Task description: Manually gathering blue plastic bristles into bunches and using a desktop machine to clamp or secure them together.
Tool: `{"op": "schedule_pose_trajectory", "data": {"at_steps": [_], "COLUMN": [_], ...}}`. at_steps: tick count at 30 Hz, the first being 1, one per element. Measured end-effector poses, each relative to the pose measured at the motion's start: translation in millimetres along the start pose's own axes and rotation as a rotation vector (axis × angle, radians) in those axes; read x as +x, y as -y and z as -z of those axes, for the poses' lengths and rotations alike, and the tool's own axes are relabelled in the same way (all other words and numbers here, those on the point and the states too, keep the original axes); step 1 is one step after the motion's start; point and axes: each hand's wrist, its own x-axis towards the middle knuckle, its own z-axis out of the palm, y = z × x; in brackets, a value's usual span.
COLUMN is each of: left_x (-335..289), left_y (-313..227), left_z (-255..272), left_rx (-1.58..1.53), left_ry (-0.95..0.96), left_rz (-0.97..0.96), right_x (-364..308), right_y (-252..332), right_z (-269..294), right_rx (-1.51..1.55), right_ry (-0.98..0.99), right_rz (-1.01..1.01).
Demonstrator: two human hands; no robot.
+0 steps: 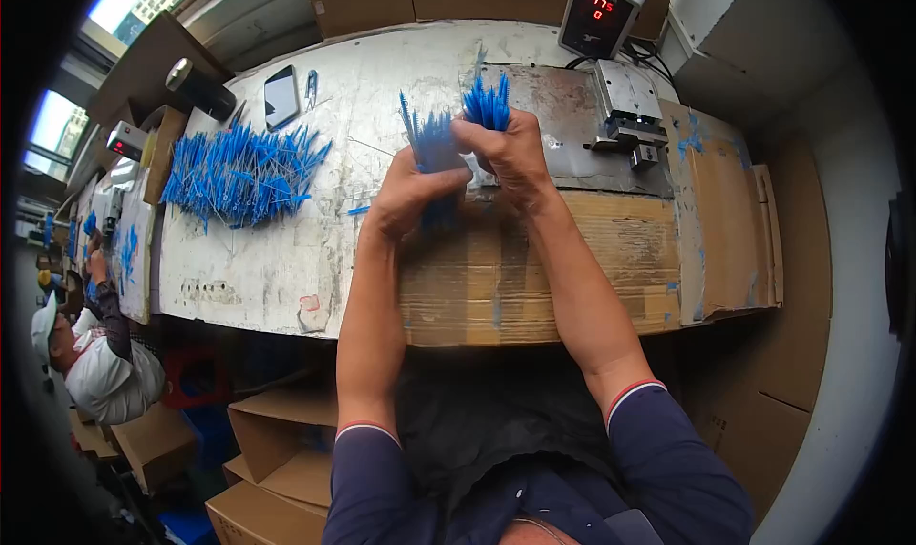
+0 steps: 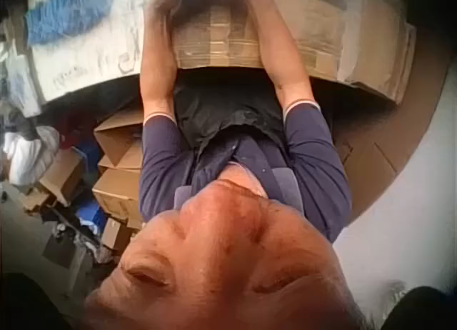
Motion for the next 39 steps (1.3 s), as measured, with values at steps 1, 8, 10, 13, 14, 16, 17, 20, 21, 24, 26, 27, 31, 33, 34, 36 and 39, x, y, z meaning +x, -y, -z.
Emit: {"op": "schedule_pose_trajectory", "data": {"at_steps": [1,8,10,13,14,16,17,20,21,24,26,27,31,33,34,36,39], "left_x": [-1.9,-2.4,-1.1,-1.4,-1.8,-1.3,-1.2,-3.2,-3.9,-4.6,-4.5,-4.3,-2.9,-2.2,-2.1,-2.0,-2.4], "left_y": [-3.3,-12.7,-11.1,-11.7,-12.1,-8.6,-7.1,-14.3,-15.1,-16.2,-15.4,-15.1,-13.4,-13.0,-13.3,-13.5,-13.3], "left_z": [-2.5,-11.2,-7.6,-6.5,-6.5,-4.3,-3.2,-12.4,-12.6,-12.5,-11.3,-10.9,-9.4,-8.1,-6.3,-4.3,-2.2], "left_rx": [0.011,-0.127,-0.105,-0.078,-0.070,-0.095,-0.120,-0.171,-0.171,-0.150,-0.148,-0.148,-0.113,-0.094,-0.053,-0.012,-0.016], "left_ry": [0.001,-0.121,-0.107,-0.095,-0.099,-0.103,-0.106,-0.138,-0.139,-0.164,-0.169,-0.169,-0.166,-0.175,-0.162,-0.151,-0.138], "left_rz": [0.003,-0.020,-0.020,-0.014,-0.007,-0.026,-0.042,-0.041,-0.042,-0.008,-0.024,-0.023,-0.013,-0.019,0.000,0.019,-0.001], "right_x": [0.1,2.7,1.3,-0.5,-0.8,0.4,1.1,3.5,3.6,3.4,2.4,2.0,1.6,2.0,2.6,2.5,2.1], "right_y": [3.1,-6.7,-6.4,-5.2,-5.1,-4.5,-4.4,-4.8,-5.7,-5.7,-2.6,-2.4,0.1,0.4,-0.8,-0.5,0.6], "right_z": [1.9,2.1,-3.3,-5.2,-5.0,-2.3,-1.0,3.0,3.6,4.8,3.7,3.6,3.5,4.9,6.2,6.3,6.0], "right_rx": [0.012,0.253,0.261,0.272,0.277,0.300,0.323,0.364,0.364,0.300,0.208,0.208,0.148,0.120,0.101,0.081,0.074], "right_ry": [0.013,-0.141,-0.157,-0.157,-0.139,-0.111,-0.086,-0.068,-0.066,-0.039,-0.020,-0.021,-0.019,-0.019,-0.010,0.000,0.017], "right_rz": [-0.071,-0.143,-0.120,-0.085,-0.072,-0.093,-0.115,-0.194,-0.194,-0.176,-0.156,-0.156,-0.141,-0.132,-0.122,-0.112,-0.117]}}
